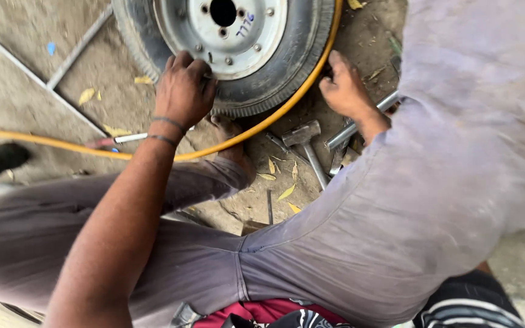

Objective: The person sits on the ground working on a small pneumatic wheel. They use a long metal rod to lever and press around the wheel hub and rim, reposition the wheel, and finally attach an air hose to the valve to inflate the tire.

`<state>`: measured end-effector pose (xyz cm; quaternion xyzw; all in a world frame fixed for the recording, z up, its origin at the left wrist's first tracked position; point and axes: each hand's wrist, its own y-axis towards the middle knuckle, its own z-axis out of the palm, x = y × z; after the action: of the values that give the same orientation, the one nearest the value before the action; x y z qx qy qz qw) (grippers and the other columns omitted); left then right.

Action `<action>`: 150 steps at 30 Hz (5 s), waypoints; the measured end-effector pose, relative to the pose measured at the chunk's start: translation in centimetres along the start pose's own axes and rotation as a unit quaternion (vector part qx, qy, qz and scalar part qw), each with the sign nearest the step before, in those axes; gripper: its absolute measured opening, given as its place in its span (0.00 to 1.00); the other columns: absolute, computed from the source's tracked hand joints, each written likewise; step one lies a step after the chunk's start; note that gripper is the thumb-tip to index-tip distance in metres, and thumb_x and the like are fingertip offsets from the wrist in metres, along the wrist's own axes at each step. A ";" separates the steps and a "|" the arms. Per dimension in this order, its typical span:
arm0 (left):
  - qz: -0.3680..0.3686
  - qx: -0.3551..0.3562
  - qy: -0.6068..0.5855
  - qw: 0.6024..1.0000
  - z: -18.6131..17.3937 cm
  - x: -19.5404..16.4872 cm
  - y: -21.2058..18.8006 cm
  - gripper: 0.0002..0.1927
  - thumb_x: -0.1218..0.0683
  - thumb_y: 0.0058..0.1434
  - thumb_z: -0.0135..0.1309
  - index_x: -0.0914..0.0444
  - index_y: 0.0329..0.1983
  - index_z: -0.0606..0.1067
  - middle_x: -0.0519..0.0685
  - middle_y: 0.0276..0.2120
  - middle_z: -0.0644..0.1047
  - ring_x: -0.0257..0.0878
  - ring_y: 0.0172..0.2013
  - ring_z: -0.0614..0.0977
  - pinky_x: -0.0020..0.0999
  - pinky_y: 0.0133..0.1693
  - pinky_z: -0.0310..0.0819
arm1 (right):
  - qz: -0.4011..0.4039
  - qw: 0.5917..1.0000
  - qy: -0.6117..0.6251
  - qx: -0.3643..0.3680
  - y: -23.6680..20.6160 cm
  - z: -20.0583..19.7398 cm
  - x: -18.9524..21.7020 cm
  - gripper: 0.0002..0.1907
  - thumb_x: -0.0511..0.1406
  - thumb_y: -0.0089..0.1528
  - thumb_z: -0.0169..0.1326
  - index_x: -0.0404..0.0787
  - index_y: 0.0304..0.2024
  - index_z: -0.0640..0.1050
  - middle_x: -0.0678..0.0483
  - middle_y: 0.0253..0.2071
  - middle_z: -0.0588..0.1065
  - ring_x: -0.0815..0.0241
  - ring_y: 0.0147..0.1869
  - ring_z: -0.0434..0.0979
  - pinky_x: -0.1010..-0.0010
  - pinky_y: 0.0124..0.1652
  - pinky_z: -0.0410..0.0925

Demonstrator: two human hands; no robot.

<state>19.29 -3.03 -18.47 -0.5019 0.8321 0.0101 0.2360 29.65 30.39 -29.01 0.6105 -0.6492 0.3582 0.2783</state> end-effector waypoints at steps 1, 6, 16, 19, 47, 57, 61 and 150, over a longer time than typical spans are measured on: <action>-0.002 -0.004 -0.002 1.000 0.1 0.2 -0.1 0.08 0.54 0.62 0.62 0.63 0.37 0.77 0.56 0.42 0.74 0.59 0.47 0.75 0.52 0.46 0.72 | 0.013 1.000 -0.005 0.020 0.0 0.0 -0.5 0.26 0.31 0.63 0.54 0.23 0.61 0.68 0.28 0.62 0.70 0.32 0.66 0.70 0.49 0.63 0.64; -0.029 -0.002 -0.006 1.000 0.6 0.2 0.1 0.07 0.54 0.65 0.60 0.62 0.41 0.77 0.55 0.43 0.74 0.57 0.49 0.75 0.52 0.47 0.72 | 0.182 0.967 -0.151 0.097 -2.3 1.8 -0.3 0.23 0.37 0.62 0.61 0.31 0.55 0.72 0.35 0.56 0.74 0.37 0.63 0.74 0.51 0.62 0.67; 0.011 0.015 0.090 0.996 6.3 -11.5 -0.6 0.61 0.27 0.47 0.60 0.61 0.75 0.50 0.71 0.70 0.52 0.71 0.69 0.57 0.69 0.64 0.46 | 0.132 0.984 -0.095 -0.070 -6.0 2.5 0.5 0.18 0.31 0.56 0.62 0.33 0.46 0.71 0.39 0.39 0.75 0.38 0.44 0.78 0.50 0.44 0.71; 0.058 0.007 0.032 0.998 6.0 -9.1 0.5 0.46 0.34 0.64 0.60 0.56 0.77 0.56 0.65 0.70 0.60 0.63 0.67 0.64 0.64 0.67 0.49 | 0.226 0.964 0.079 -0.112 -5.0 1.1 0.0 0.06 0.29 0.59 0.52 0.37 0.38 0.70 0.45 0.34 0.74 0.43 0.39 0.78 0.54 0.42 0.71; -0.185 0.035 -0.091 0.978 -5.4 -4.6 4.6 0.24 0.42 0.53 0.59 0.58 0.49 0.81 0.58 0.45 0.82 0.56 0.48 0.82 0.49 0.52 0.76 | 0.140 0.817 -0.296 -0.474 25.5 -23.9 15.6 0.31 0.47 0.74 0.37 0.32 0.70 0.61 0.39 0.73 0.61 0.41 0.77 0.55 0.51 0.71 0.51; -0.210 0.029 -0.133 0.968 -6.5 -5.6 1.6 0.24 0.51 0.54 0.59 0.56 0.56 0.78 0.57 0.53 0.79 0.53 0.55 0.80 0.43 0.58 0.73 | 0.073 0.797 -0.294 -0.522 15.4 -23.6 27.2 0.18 0.38 0.72 0.42 0.32 0.57 0.73 0.43 0.59 0.73 0.49 0.63 0.70 0.58 0.62 0.60; -0.218 0.079 -0.113 0.966 -7.9 -6.0 0.9 0.22 0.55 0.56 0.56 0.58 0.55 0.80 0.58 0.53 0.80 0.53 0.56 0.81 0.43 0.57 0.75 | 0.000 0.896 0.169 -0.411 -2.3 -26.0 30.3 0.09 0.30 0.69 0.53 0.33 0.50 0.78 0.51 0.47 0.77 0.62 0.50 0.76 0.71 0.51 0.67; -0.255 0.075 -0.273 0.925 -7.8 -2.5 1.1 0.12 0.57 0.59 0.61 0.54 0.46 0.83 0.51 0.45 0.83 0.47 0.46 0.85 0.41 0.48 0.80 | 0.215 0.961 0.176 -0.009 8.7 8.8 17.8 0.05 0.33 0.64 0.57 0.38 0.40 0.76 0.52 0.31 0.81 0.62 0.32 0.84 0.68 0.31 0.77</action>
<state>16.35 -2.43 -10.74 -0.6558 0.5779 0.0239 0.4851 19.92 12.69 -21.02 0.3813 -0.7092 0.5053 0.3103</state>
